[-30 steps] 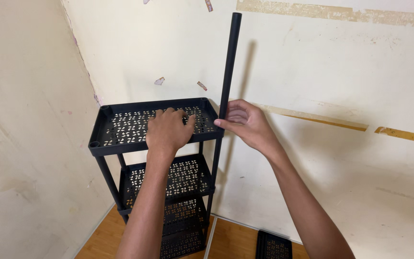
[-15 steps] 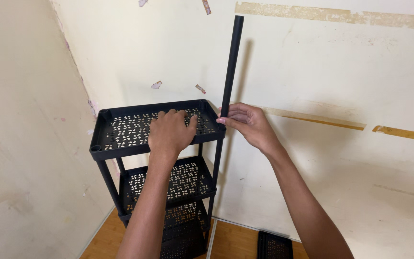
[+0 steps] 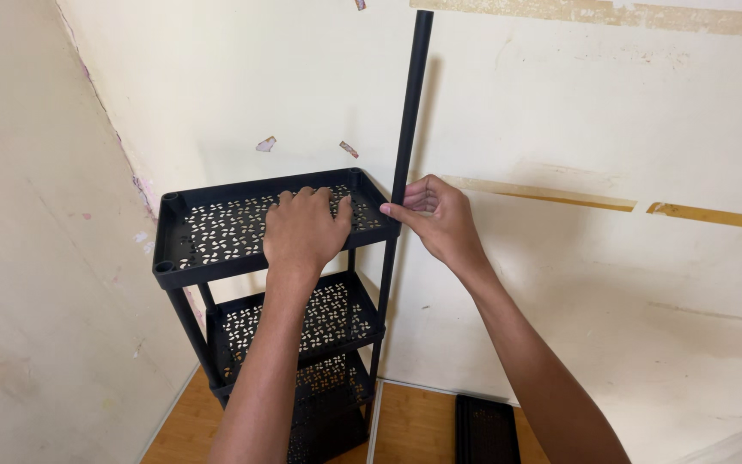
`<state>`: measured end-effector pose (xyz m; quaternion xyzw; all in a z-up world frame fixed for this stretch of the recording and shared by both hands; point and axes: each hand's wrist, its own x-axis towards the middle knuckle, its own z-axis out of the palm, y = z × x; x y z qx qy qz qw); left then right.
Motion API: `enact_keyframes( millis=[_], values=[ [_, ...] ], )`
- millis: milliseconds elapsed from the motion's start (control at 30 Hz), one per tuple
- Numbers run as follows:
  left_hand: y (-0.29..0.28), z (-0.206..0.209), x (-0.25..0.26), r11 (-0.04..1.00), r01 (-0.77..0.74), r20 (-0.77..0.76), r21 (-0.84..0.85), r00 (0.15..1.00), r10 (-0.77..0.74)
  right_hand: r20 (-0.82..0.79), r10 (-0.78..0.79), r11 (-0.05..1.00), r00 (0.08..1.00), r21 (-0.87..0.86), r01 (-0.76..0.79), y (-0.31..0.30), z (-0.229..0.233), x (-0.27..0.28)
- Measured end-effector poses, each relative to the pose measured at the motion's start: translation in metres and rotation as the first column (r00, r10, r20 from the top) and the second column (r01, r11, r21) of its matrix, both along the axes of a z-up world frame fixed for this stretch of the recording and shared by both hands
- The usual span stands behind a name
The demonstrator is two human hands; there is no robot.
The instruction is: The person assembles a black perforated metal storage shelf by inserting vertical poles into shelf trays and stacking additional trays. The person repeatedly adjusts the fit of the components and repositions the partially assembled unit on the floor.
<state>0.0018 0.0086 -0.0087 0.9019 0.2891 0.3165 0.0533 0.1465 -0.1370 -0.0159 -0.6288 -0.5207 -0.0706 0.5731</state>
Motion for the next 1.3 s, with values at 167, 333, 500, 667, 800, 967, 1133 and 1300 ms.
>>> enact_keyframes(
  millis=[167, 333, 500, 667, 800, 967, 1133, 1300],
  values=[
    [-0.004, 0.001, -0.002, 1.0, 0.011, -0.012, 0.0, 1.0, -0.011, -0.034, 0.016, 0.999, 0.999, -0.044, -0.018, -0.007, 0.0, 0.001],
    [-0.007, -0.002, -0.008, 1.0, 0.006, -0.018, 0.02, 1.0, -0.006, -0.079, 0.094, 0.995, 0.992, -0.034, -0.097, -0.014, 0.0, -0.007],
    [-0.012, -0.002, -0.012, 1.0, 0.005, -0.018, 0.017, 1.0, -0.005, -0.176, 0.0, 0.999, 0.984, -0.037, -0.007, -0.012, -0.001, -0.02],
    [-0.016, -0.002, -0.016, 1.0, 0.005, 0.008, 0.008, 1.0, -0.005, -0.094, -0.079, 0.997, 0.992, -0.001, 0.079, -0.01, 0.0, -0.021],
    [-0.019, -0.003, -0.017, 1.0, 0.004, 0.031, 0.01, 1.0, -0.004, -0.054, -0.063, 0.998, 0.997, 0.017, 0.064, -0.013, -0.005, -0.017],
    [-0.022, -0.005, -0.019, 1.0, -0.012, 0.028, 0.015, 1.0, 0.011, -0.066, 0.131, 0.991, 0.989, 0.022, -0.13, -0.02, -0.004, -0.01],
    [-0.026, -0.007, -0.021, 0.999, -0.019, 0.051, 0.041, 0.999, 0.017, -0.101, 0.184, 0.983, 0.978, 0.005, -0.184, -0.022, -0.004, -0.012],
    [-0.033, -0.005, -0.022, 0.999, -0.03, 0.046, 0.021, 0.999, 0.029, -0.051, -0.018, 0.999, 0.999, -0.051, 0.016, -0.019, -0.003, -0.015]
  ],
)
